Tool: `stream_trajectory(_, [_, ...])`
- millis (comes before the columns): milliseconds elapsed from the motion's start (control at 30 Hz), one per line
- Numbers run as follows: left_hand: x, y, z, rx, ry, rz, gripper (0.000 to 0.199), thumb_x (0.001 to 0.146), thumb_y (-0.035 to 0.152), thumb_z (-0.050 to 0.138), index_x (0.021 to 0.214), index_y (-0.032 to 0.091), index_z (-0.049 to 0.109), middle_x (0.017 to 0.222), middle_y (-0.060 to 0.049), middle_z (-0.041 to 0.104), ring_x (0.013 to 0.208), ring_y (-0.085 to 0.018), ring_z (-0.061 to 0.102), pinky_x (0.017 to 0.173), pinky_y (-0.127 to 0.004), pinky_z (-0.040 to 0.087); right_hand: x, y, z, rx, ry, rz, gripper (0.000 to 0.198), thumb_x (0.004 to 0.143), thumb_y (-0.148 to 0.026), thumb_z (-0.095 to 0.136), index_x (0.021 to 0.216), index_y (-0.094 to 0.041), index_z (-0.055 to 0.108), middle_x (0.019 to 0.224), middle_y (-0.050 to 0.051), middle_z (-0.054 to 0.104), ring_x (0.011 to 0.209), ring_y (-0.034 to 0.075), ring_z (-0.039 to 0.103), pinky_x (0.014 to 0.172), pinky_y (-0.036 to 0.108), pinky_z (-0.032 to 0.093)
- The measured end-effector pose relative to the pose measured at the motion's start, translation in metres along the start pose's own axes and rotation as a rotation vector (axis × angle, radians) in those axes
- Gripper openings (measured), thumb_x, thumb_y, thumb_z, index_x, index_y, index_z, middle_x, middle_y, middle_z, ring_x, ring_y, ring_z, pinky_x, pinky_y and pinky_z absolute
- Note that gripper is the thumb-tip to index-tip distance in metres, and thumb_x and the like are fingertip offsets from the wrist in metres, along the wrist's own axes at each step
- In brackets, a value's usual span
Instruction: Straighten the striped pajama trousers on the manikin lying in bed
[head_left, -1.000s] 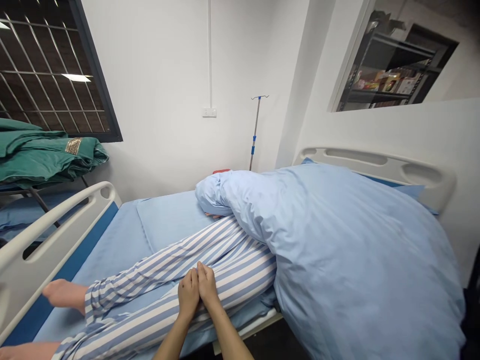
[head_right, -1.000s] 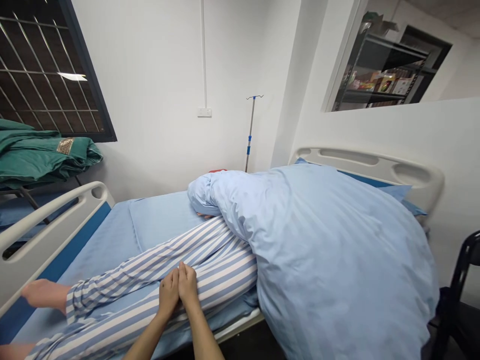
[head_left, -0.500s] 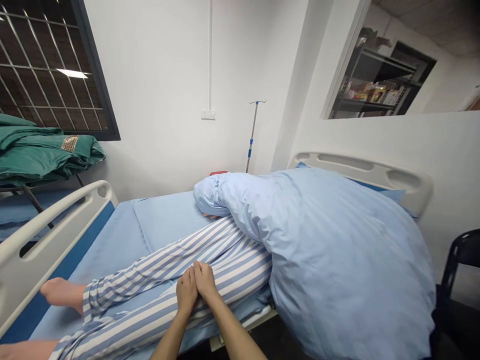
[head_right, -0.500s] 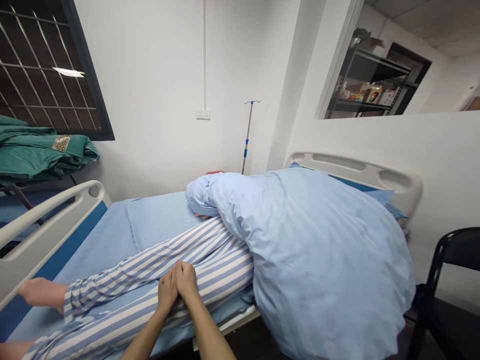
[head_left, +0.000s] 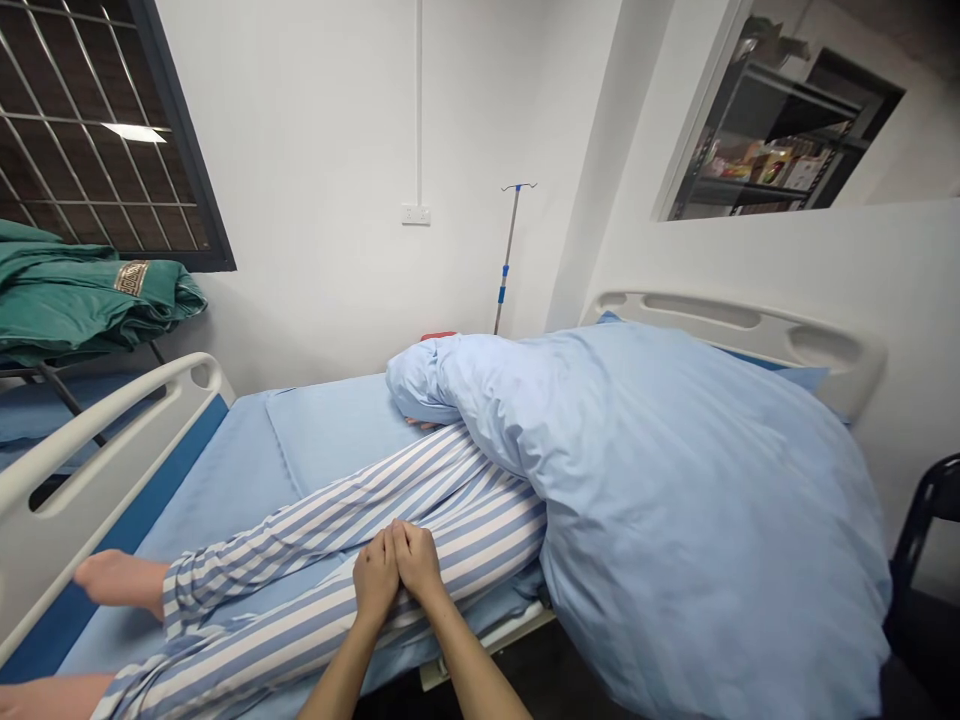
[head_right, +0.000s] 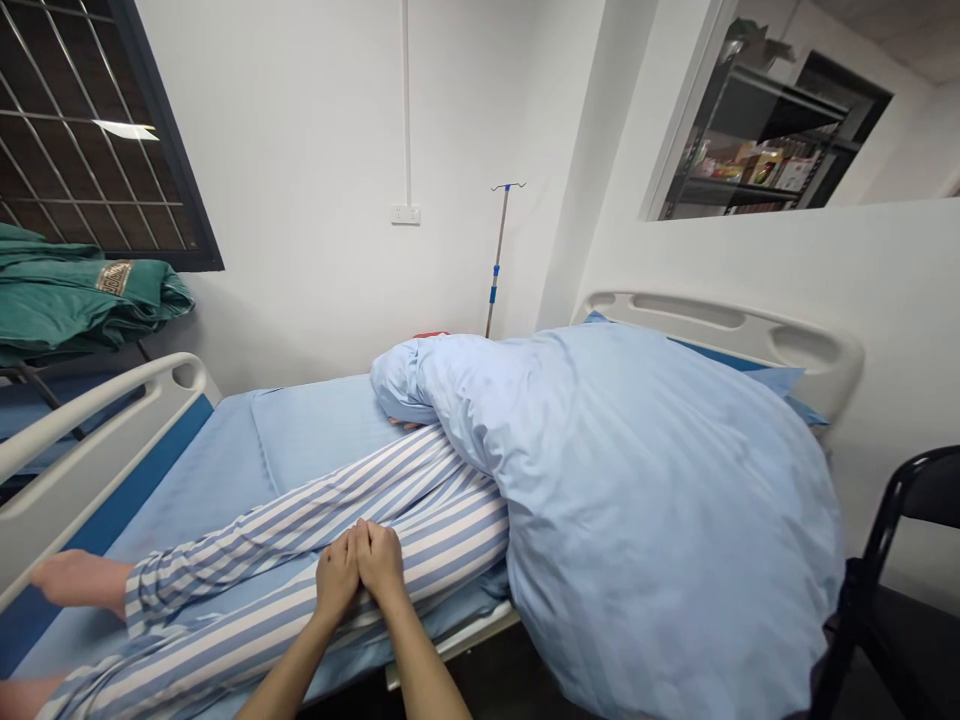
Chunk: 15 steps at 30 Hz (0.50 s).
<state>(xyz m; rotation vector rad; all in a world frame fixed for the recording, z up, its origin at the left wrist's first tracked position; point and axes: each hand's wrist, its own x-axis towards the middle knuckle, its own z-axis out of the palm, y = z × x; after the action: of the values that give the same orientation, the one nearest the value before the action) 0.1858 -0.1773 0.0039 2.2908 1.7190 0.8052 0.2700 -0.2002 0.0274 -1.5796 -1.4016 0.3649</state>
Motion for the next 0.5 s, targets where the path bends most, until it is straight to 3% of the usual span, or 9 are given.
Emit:
stream_trajectory(200, [0.001, 0.003, -0.005, -0.002, -0.123, -0.022, 0.031, 0.084, 0.024, 0.032, 0.099, 0.019, 0.059, 0.096, -0.007, 0.064, 0.087, -0.017, 0.057, 0.076, -0.027, 0.04, 0.001, 0.001, 0.0, 0.137, 0.057, 0.0, 0.044, 0.087, -0.039, 0.032, 0.058, -0.017, 0.056, 0.052, 0.001, 0.054, 0.05, 0.01, 0.042, 0.05, 0.022, 0.025])
stream_trajectory(367, [0.014, 0.008, -0.016, -0.176, -0.291, -0.092, 0.04, 0.087, 0.031, 0.024, 0.088, 0.018, 0.061, 0.093, -0.008, 0.065, 0.087, -0.018, 0.057, 0.075, -0.028, 0.039, 0.005, 0.001, 0.0, 0.262, 0.103, 0.042, 0.045, 0.084, -0.043, 0.034, 0.052, -0.017, 0.052, 0.049, 0.0, 0.05, 0.05, 0.011, 0.04, 0.048, 0.021, 0.027])
stream_trajectory(500, [0.027, 0.02, -0.022, -0.367, -0.246, -0.084, 0.041, 0.085, 0.035, 0.025, 0.069, 0.017, 0.058, 0.077, -0.007, 0.064, 0.073, -0.016, 0.056, 0.066, -0.026, 0.039, 0.01, 0.0, -0.004, 0.406, 0.102, 0.093, 0.045, 0.083, -0.047, 0.035, 0.053, -0.016, 0.05, 0.051, 0.0, 0.049, 0.051, 0.011, 0.04, 0.049, 0.021, 0.03])
